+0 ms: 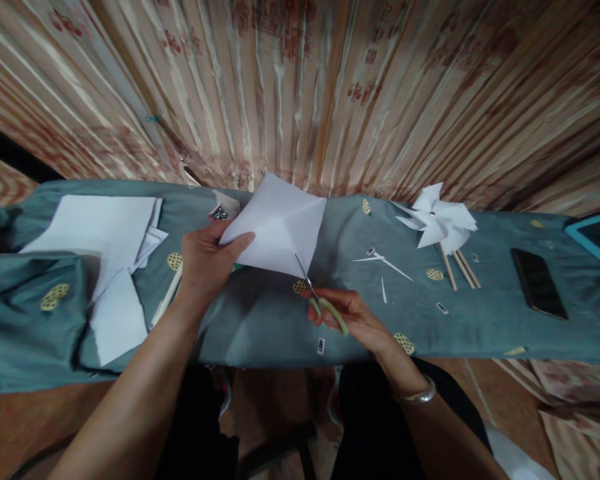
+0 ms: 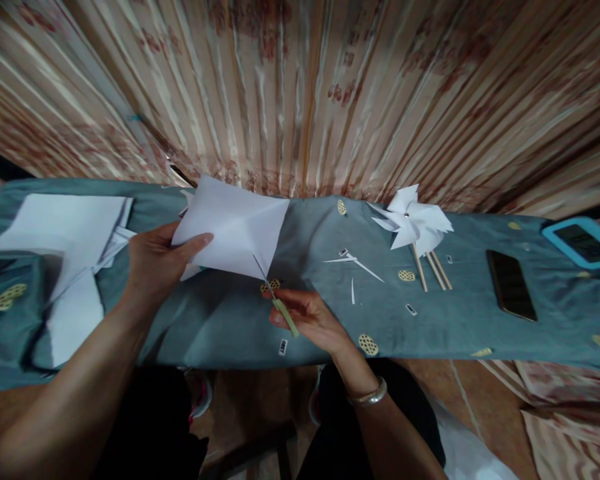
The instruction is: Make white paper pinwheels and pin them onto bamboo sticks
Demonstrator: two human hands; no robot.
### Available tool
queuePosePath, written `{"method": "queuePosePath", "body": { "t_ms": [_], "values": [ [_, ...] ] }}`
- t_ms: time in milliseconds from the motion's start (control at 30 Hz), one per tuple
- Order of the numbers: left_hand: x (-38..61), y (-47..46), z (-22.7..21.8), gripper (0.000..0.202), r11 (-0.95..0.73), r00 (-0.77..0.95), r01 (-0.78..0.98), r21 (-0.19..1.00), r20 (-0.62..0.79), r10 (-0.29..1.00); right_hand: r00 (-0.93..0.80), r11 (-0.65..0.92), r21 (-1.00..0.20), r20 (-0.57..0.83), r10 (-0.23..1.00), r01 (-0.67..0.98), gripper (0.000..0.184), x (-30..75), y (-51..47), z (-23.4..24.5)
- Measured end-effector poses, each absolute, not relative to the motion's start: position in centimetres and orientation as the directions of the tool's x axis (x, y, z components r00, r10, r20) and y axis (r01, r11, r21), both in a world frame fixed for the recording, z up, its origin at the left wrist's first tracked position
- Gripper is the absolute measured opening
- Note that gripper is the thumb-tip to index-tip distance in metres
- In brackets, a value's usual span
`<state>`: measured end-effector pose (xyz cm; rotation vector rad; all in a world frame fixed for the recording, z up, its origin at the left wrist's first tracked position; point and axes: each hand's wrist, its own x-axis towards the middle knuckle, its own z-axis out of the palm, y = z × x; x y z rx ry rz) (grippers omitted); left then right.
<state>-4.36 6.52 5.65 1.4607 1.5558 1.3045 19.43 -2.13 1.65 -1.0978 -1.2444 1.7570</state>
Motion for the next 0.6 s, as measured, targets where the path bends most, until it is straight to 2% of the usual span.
{"method": "queuePosePath", "body": {
  "t_ms": [233, 600],
  "values": [
    [-4.55, 6.65, 5.51, 0.028, -0.100, -0.185, 0.337, 0.936, 0.170, 0.968, -0.389, -0.353, -0.927, -0.281, 0.877, -0.125, 0.052, 19.39, -2.21, 1.31],
    [-4.60, 6.60, 5.50, 0.029, -0.080, -0.193, 0.338, 0.938, 0.152, 0.969, -0.340, -0.366, -0.917, -0.297, 0.892, -0.159, 0.042, 19.13, -2.19, 0.77]
  ]
}}
